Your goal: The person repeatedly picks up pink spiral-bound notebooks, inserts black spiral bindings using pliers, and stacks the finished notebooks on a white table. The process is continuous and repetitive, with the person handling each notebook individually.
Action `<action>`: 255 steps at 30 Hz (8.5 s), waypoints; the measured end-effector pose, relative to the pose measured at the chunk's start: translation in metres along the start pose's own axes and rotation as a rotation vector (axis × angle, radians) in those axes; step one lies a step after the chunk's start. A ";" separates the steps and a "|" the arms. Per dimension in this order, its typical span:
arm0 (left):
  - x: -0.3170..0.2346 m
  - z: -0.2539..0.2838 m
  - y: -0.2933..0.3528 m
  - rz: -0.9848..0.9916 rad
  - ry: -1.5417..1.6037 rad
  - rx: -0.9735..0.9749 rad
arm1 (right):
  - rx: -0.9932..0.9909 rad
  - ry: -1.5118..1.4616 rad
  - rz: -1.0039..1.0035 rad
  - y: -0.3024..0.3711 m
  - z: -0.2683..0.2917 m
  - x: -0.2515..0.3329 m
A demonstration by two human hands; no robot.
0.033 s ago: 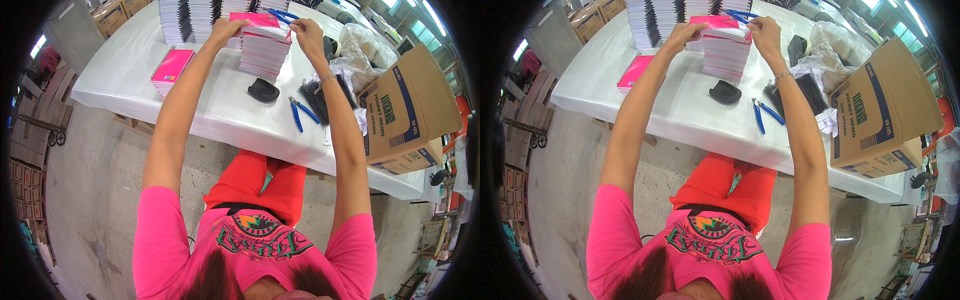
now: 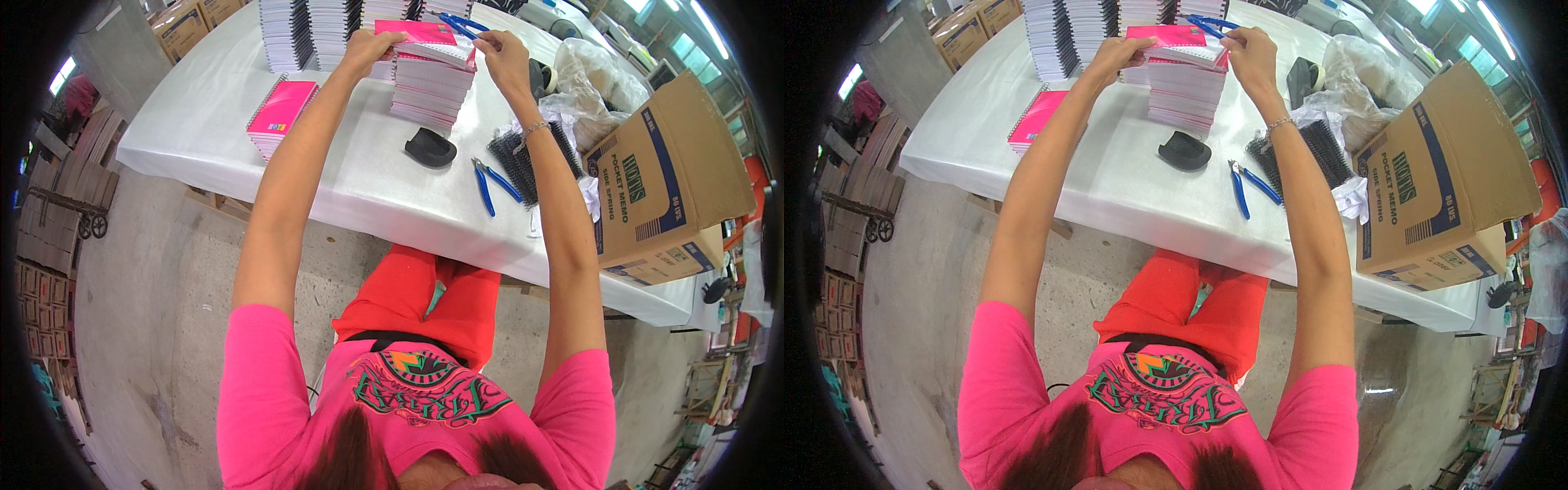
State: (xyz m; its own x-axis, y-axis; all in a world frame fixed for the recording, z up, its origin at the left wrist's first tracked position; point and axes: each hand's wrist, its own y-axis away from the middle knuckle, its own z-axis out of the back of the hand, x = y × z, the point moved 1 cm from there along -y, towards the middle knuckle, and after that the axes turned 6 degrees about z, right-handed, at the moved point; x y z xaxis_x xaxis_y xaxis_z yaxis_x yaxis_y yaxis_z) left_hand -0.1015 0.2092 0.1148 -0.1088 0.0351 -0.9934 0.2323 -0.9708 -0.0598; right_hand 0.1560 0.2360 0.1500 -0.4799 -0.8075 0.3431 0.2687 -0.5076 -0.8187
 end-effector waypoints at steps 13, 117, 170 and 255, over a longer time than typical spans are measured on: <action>0.006 0.006 -0.018 -0.016 -0.107 -0.069 | -0.094 -0.086 -0.060 0.006 -0.003 0.009; 0.086 -0.112 0.231 -0.503 -0.803 -0.406 | 0.341 0.625 -0.372 0.235 0.123 -0.087; 0.083 -0.113 0.228 -0.531 -0.769 -0.422 | 0.454 -0.539 -0.567 0.174 0.108 0.060; 0.102 0.010 0.219 -0.315 -0.374 -0.131 | 0.638 -0.150 -0.115 0.181 0.006 0.051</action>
State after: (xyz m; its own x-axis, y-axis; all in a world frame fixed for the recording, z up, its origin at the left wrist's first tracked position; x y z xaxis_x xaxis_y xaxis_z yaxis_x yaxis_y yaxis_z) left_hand -0.0715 -0.0024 0.0012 -0.5261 0.2108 -0.8239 0.2494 -0.8879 -0.3865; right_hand 0.1852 0.1015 0.0224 -0.4262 -0.7475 0.5096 0.6869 -0.6339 -0.3554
